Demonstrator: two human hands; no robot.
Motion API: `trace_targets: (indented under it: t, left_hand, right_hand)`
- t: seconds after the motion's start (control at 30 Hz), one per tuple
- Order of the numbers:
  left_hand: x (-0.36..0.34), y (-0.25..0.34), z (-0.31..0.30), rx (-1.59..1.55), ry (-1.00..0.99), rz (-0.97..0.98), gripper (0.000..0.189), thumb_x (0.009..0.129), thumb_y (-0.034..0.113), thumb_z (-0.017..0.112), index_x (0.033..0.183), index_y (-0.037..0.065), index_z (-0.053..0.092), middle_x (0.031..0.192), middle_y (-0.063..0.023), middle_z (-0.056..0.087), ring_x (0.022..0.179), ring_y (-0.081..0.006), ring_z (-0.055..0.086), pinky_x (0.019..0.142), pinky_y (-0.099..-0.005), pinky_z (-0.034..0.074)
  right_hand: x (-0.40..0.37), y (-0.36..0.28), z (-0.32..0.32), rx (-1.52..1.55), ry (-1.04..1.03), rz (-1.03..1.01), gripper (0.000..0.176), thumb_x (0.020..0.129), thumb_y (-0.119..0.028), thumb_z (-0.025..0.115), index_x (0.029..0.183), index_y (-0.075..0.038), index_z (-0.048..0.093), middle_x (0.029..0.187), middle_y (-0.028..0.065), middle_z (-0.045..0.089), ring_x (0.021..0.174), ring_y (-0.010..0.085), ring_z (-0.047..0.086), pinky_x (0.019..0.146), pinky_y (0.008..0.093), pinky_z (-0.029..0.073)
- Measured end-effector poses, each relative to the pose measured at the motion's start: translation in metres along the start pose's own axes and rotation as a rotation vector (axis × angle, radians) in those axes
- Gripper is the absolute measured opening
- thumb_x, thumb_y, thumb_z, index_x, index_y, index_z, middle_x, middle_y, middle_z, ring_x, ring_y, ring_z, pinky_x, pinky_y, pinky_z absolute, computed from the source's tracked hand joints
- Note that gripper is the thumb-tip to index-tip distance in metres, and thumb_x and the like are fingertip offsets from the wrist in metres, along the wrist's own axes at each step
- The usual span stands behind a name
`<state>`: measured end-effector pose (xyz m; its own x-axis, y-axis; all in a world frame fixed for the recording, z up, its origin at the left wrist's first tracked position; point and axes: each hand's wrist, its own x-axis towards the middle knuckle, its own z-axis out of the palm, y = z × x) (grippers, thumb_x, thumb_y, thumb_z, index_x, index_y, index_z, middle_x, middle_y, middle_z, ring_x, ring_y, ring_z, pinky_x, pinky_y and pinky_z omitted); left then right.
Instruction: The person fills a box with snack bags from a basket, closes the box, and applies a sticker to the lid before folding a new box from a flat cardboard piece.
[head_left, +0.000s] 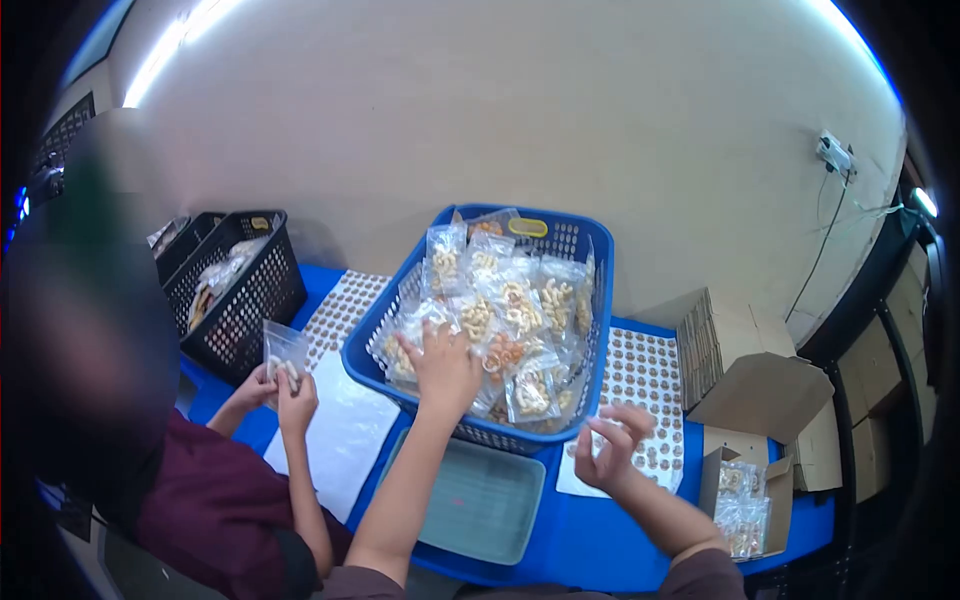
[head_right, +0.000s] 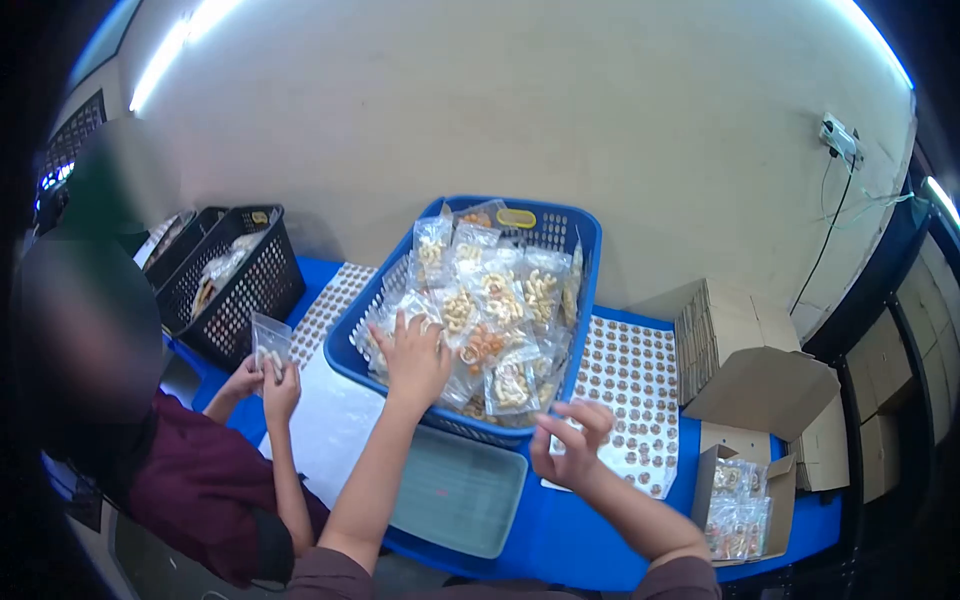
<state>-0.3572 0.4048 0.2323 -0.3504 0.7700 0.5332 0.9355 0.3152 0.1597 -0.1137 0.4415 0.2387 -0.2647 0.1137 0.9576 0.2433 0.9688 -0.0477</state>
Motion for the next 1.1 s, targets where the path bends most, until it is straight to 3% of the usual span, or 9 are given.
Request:
trace_targets:
  t: [0.1, 0.17, 0.23, 0.33, 0.37, 0.5, 0.7, 0.77, 1.1]
  left_hand:
    - [0.015, -0.032, 0.014, -0.044, -0.51, -0.441, 0.044, 0.082, 0.017, 0.053, 0.124, 0.006, 0.054, 0.136, -0.0218, 0.042, 0.134, -0.0456, 0.027, 0.106, -0.0682, 0.002]
    - [0.007, -0.027, 0.016, -0.089, -0.454, -0.387, 0.046, 0.081, 0.016, 0.053, 0.126, 0.009, 0.053, 0.142, -0.0228, 0.033, 0.136, -0.0465, 0.02, 0.107, -0.0676, 0.003]
    - [0.011, -0.03, 0.017, -0.101, -0.469, -0.354, 0.053, 0.079, 0.018, 0.054, 0.133, 0.016, 0.049, 0.153, -0.0239, 0.011, 0.14, -0.0483, 0.004, 0.108, -0.0658, 0.006]
    - [0.013, -0.035, 0.028, -0.155, -0.506, -0.444, 0.054, 0.079, 0.02, 0.055, 0.133, 0.014, 0.049, 0.152, -0.0243, 0.015, 0.14, -0.0477, 0.005, 0.109, -0.064, 0.008]
    - [0.012, -0.034, 0.024, -0.201, -0.493, -0.437, 0.052, 0.08, 0.021, 0.054, 0.132, 0.013, 0.049, 0.151, -0.0242, 0.016, 0.14, -0.0478, 0.007, 0.109, -0.0629, 0.01]
    - [0.011, -0.037, 0.033, -0.188, -0.448, -0.436, 0.049, 0.082, 0.022, 0.053, 0.13, 0.011, 0.05, 0.15, -0.0251, 0.02, 0.139, -0.048, 0.013, 0.109, -0.0622, 0.015]
    - [0.008, -0.037, 0.036, -0.279, -0.461, -0.379, 0.037, 0.089, 0.023, 0.046, 0.121, 0.008, 0.056, 0.138, -0.0235, 0.04, 0.128, -0.0431, 0.036, 0.104, -0.0618, 0.025]
    - [0.007, -0.034, 0.031, -0.211, -0.351, -0.368, 0.032, 0.093, 0.026, 0.042, 0.112, 0.007, 0.06, 0.119, -0.0197, 0.055, 0.11, -0.0358, 0.053, 0.093, -0.0502, 0.041]
    - [0.015, -0.029, 0.017, -0.303, -0.534, -0.435, 0.038, 0.096, 0.033, 0.038, 0.106, 0.004, 0.06, 0.097, -0.0193, 0.065, 0.096, -0.0368, 0.06, 0.084, -0.0459, 0.046]
  right_hand:
    - [0.069, 0.015, 0.063, 0.378, -0.561, -0.135, 0.013, 0.07, -0.004, 0.062, 0.082, -0.006, 0.058, 0.084, 0.0062, 0.055, 0.081, 0.0288, 0.053, 0.073, 0.0412, 0.041]
    - [0.063, 0.029, 0.119, 0.48, -0.848, -0.182, 0.011, 0.07, -0.007, 0.063, 0.081, -0.005, 0.06, 0.081, 0.0057, 0.058, 0.079, 0.0305, 0.055, 0.073, 0.0437, 0.042]
    - [0.052, 0.041, 0.165, 0.3, -1.605, -0.354, 0.027, 0.074, -0.014, 0.064, 0.1, -0.007, 0.065, 0.101, 0.0127, 0.059, 0.098, 0.0348, 0.054, 0.086, 0.0487, 0.042]
    - [0.025, 0.043, 0.168, 0.377, -1.241, -0.669, 0.056, 0.071, -0.026, 0.069, 0.126, -0.018, 0.058, 0.124, 0.0163, 0.053, 0.122, 0.031, 0.046, 0.101, 0.0467, 0.035]
    - [0.022, 0.049, 0.173, 0.271, -1.437, -0.73, 0.071, 0.07, -0.034, 0.072, 0.136, -0.031, 0.047, 0.145, 0.0134, 0.036, 0.135, 0.0294, 0.031, 0.108, 0.0492, 0.026]
    - [0.009, 0.115, 0.222, 0.085, -1.482, -0.871, 0.072, 0.072, -0.045, 0.07, 0.138, -0.038, 0.043, 0.154, 0.0, 0.023, 0.14, 0.0249, 0.023, 0.111, 0.0469, 0.021]
    - [0.04, 0.186, 0.25, -0.002, -1.276, -0.635, 0.072, 0.074, -0.048, 0.068, 0.14, -0.037, 0.04, 0.153, -0.0001, 0.025, 0.14, 0.0221, 0.025, 0.112, 0.0465, 0.019]
    - [0.049, 0.201, 0.256, -0.181, -1.194, -0.557, 0.069, 0.074, -0.049, 0.068, 0.137, -0.034, 0.045, 0.151, 0.0014, 0.029, 0.139, 0.0235, 0.027, 0.113, 0.0465, 0.02]
    - [0.034, 0.217, 0.271, -0.243, -1.176, -0.324, 0.052, 0.074, -0.028, 0.068, 0.126, -0.025, 0.058, 0.146, 0.0054, 0.037, 0.136, 0.0263, 0.032, 0.113, 0.0479, 0.021]
